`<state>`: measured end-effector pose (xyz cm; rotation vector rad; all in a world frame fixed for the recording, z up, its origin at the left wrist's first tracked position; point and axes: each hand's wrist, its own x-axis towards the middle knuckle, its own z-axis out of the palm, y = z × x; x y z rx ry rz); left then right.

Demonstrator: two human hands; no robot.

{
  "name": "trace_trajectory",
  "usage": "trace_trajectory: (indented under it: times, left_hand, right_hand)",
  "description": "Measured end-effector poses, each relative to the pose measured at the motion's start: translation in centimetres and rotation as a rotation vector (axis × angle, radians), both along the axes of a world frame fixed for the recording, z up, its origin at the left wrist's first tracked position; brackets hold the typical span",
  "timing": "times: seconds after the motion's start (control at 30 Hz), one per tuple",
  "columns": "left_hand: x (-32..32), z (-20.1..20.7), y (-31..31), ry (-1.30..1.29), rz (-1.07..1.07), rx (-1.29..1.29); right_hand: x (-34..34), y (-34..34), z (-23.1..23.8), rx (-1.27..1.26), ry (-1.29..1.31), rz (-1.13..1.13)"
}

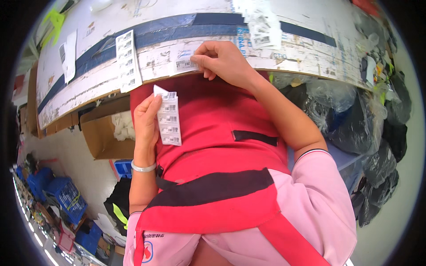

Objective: Apply size or identification stickers to product tags on manufactured sports or recreation goods.

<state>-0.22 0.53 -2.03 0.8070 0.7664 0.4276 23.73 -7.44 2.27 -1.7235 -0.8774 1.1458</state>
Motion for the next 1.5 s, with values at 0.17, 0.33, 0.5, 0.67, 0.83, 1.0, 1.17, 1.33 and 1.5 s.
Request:
trace_trajectory:
  times: [0.17,0.33,0.5,0.67,0.83,1.0,1.17,1.33,1.5]
  left_hand:
    - [-0.3,-0.1,0.0,0.002,0.052,-0.005]
    - [0.1,-0.3,0.4,-0.039,0.009,-0.025]
    - [0.5,0.7,0.3,-0.043,0.013,0.013]
    - [0.9,1.5,0.0,-0.018,-0.002,0.165]
    - [1.1,2.5,0.0,-0.058,-0.052,0.341]
    - [0.9,2.8,-0.2,-0.041,-0.024,0.47]
    - [0.6,2.1,0.2,0.018,-0.036,0.407]
    - [0.9,1.4,1.1,0.015,0.047,-0.106]
    - [0.0,-1.0,1.2,0.074,0.075,-0.073]
  right_hand:
    - [5.6,-5.0,0.6,0.084,-0.173,-0.276]
    - [11.9,-8.8,-1.6,-0.057,-0.471,-0.451]
    - [12.2,-8.9,-2.9,-0.186,-0.775,-0.507]
    - [5.2,-6.7,-0.3,0.087,-0.536,-0.393]
    - [-4.4,-2.6,2.5,0.047,0.216,-0.023]
    - [-5.2,-1.6,2.2,0.013,0.295,0.035]
    - [-6.9,-1.8,0.1,0.468,-0.538,0.094]
    - [-8.4,-2.0,-0.5,0.666,-0.633,0.212]
    - [-3.4,-0.1,1.1,0.162,-0.099,-0.037]
